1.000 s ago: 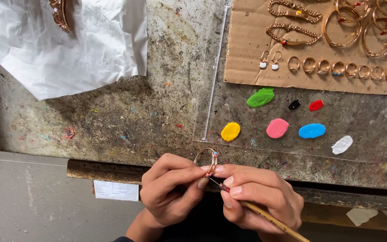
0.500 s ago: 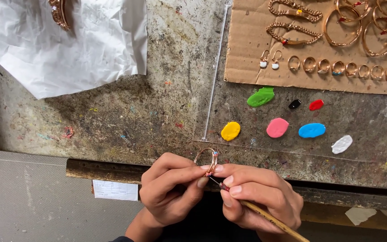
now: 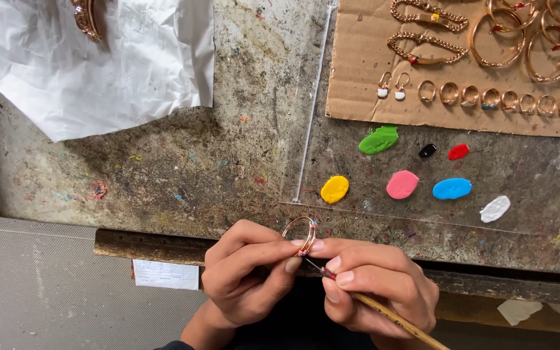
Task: Applying colored paint to small jewelry components using a fine-tipped brush.
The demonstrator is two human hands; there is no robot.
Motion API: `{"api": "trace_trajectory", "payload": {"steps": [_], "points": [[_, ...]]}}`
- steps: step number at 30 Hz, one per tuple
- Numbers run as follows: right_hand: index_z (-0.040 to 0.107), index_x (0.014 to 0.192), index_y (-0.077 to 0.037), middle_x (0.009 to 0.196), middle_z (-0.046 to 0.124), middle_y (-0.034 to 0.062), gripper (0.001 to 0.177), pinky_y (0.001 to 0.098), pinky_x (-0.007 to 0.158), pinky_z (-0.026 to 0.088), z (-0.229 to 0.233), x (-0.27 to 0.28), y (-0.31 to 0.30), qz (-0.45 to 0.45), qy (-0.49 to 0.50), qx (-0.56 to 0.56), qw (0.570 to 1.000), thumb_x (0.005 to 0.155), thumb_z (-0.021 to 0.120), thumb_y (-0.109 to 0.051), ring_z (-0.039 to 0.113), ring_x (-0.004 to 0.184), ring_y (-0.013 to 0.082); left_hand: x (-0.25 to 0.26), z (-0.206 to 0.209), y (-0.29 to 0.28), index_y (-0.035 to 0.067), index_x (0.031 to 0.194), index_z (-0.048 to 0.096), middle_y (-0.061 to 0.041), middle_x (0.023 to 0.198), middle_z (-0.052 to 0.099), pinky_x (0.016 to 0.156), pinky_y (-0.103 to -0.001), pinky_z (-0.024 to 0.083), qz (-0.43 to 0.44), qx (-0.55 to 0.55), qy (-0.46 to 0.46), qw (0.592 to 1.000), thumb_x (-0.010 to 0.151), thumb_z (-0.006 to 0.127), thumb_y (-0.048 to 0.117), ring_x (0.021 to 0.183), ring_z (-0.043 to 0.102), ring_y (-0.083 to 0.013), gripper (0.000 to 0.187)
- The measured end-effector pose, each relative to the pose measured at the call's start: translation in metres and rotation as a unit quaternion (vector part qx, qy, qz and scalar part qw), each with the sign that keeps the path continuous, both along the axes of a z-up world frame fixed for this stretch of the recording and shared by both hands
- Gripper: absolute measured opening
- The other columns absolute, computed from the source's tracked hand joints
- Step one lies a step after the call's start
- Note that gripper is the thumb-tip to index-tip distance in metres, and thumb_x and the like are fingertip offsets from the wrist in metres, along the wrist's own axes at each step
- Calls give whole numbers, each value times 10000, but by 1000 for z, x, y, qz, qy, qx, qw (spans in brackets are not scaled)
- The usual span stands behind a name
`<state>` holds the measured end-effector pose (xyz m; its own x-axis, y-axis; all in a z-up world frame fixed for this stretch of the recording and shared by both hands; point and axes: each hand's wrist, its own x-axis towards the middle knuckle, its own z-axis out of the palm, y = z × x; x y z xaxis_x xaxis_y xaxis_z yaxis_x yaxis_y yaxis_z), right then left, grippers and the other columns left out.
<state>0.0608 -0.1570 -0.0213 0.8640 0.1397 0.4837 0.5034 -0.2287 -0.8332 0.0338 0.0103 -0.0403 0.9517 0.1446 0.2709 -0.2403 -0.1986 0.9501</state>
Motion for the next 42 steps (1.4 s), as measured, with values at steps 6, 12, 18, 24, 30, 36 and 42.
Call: {"api": "trace_trajectory", "payload": {"steps": [6, 12, 18, 24, 30, 36, 42], "points": [[561, 955, -79, 869, 652, 110, 130, 309, 723, 778, -2, -4, 2, 12, 3, 49, 999, 923, 679, -120, 838, 753, 291, -1, 2, 1, 66, 1060, 739, -85, 867, 671, 627, -210, 511, 0, -1, 2, 1000, 939, 721, 141, 683, 625, -121, 143], [560, 1027, -127, 993, 613, 81, 164, 259, 698, 721, -1, -22, -15, 23, -17, 31, 999, 936, 677, -56, 805, 784, 249, 0, 6, 0, 67, 1037, 740, -91, 843, 672, 621, -219, 492, 2, -13, -5, 1000, 946, 701, 163, 667, 609, -132, 138], [592, 908, -106, 985, 562, 110, 91, 263, 670, 689, -11, -40, -80, -144, -50, -51, 987, 941, 672, -128, 747, 729, 255, -10, 10, -7, 55, 991, 737, -83, 788, 673, 601, -206, 473, 23, -15, 13, 1000, 898, 713, 119, 616, 576, -115, 115], [523, 1014, -76, 984, 545, 149, 151, 353, 778, 572, -18, -27, -221, -399, -145, -38, 905, 981, 663, -31, 611, 897, 263, -34, -3, -16, 120, 1038, 694, -60, 792, 618, 605, -175, 423, 25, 72, 87, 993, 961, 674, 121, 595, 587, -84, 79], [578, 960, -62, 1075, 606, 145, 155, 359, 958, 573, -30, -28, -328, -513, -156, 23, 844, 982, 703, 26, 645, 1050, 238, -20, -14, -41, 135, 1073, 678, -85, 866, 599, 619, -183, 434, -24, 88, 93, 991, 1000, 664, 132, 591, 621, -103, 74], [626, 892, -6, 962, 624, 114, 145, 314, 859, 578, -31, -34, -340, -572, -77, 5, 817, 958, 725, 76, 649, 944, 199, -13, -8, -58, 136, 1073, 675, -88, 857, 597, 622, -175, 423, -47, 84, 85, 992, 1011, 656, 105, 589, 622, -103, 72], [597, 856, -57, 847, 617, 62, 173, 277, 706, 482, -55, -47, -354, -599, -53, 41, 798, 994, 693, -20, 595, 775, 130, -17, -7, -53, 137, 1074, 672, -91, 848, 595, 626, -168, 413, -43, 81, 93, 991, 1022, 647, 77, 586, 624, -102, 83]]}}
